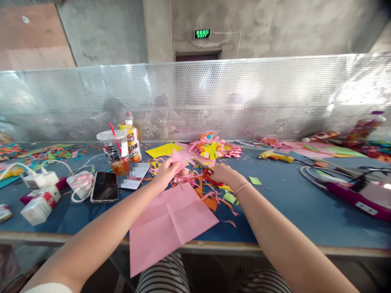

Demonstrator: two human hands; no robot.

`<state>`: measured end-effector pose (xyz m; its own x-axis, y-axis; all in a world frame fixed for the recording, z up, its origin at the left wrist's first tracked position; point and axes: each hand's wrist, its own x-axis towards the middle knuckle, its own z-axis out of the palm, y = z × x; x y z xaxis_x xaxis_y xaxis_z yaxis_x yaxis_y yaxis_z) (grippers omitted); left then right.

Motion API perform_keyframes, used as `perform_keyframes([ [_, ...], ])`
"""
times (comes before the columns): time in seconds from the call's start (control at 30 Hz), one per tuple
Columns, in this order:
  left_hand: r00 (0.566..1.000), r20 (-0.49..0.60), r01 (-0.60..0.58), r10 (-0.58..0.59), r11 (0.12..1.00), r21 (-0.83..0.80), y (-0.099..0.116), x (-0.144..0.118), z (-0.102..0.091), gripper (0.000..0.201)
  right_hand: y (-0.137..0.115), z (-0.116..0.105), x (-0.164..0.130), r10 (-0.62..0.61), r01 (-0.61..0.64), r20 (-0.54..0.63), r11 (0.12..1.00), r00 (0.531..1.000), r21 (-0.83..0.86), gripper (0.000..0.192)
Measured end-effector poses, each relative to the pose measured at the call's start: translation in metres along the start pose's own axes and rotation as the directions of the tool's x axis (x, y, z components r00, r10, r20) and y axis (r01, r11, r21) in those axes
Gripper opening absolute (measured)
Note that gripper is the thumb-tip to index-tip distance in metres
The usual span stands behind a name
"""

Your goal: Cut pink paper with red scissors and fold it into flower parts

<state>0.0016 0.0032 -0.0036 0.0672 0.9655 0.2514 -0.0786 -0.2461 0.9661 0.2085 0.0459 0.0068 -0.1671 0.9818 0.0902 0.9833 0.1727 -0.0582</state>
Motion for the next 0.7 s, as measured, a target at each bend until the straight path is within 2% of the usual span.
perform_keyframes([
  [0.1,0.999,0.036,0.004,-0.003,0.999,-0.034,0.001,-0.001,0.001,0.015,0.006,0.008,0.008,0.013,-0.011,0.058,0.999,0.998,-0.033,0.031],
  [0.27,0.999,0.0,-0.048,0.048,0.999,-0.005,0.003,-0.002,-0.001,0.014,0.009,0.012,0.014,-0.007,0.01,0.065,0.999,0.998,-0.035,0.029],
  [0.43,0.994,-0.032,-0.106,0.107,0.994,0.032,0.002,0.002,-0.005,0.019,0.011,0.007,0.016,-0.021,0.021,-0.013,0.999,1.0,0.028,0.032],
  [0.53,0.988,-0.055,-0.14,0.141,0.99,0.022,0.003,0.003,-0.009,0.02,0.004,-0.001,0.012,-0.038,0.043,-0.054,0.994,0.998,0.099,0.036],
  [0.63,0.985,-0.085,-0.157,0.153,0.987,-0.035,0.006,0.003,-0.01,0.02,-0.01,-0.009,0.002,-0.11,0.131,-0.098,0.96,0.989,0.247,0.044],
  [0.7,0.98,-0.113,-0.171,0.163,0.984,-0.059,0.007,0.003,-0.011,0.019,-0.02,-0.01,-0.005,-0.259,0.289,-0.13,0.808,0.957,0.513,0.042],
])
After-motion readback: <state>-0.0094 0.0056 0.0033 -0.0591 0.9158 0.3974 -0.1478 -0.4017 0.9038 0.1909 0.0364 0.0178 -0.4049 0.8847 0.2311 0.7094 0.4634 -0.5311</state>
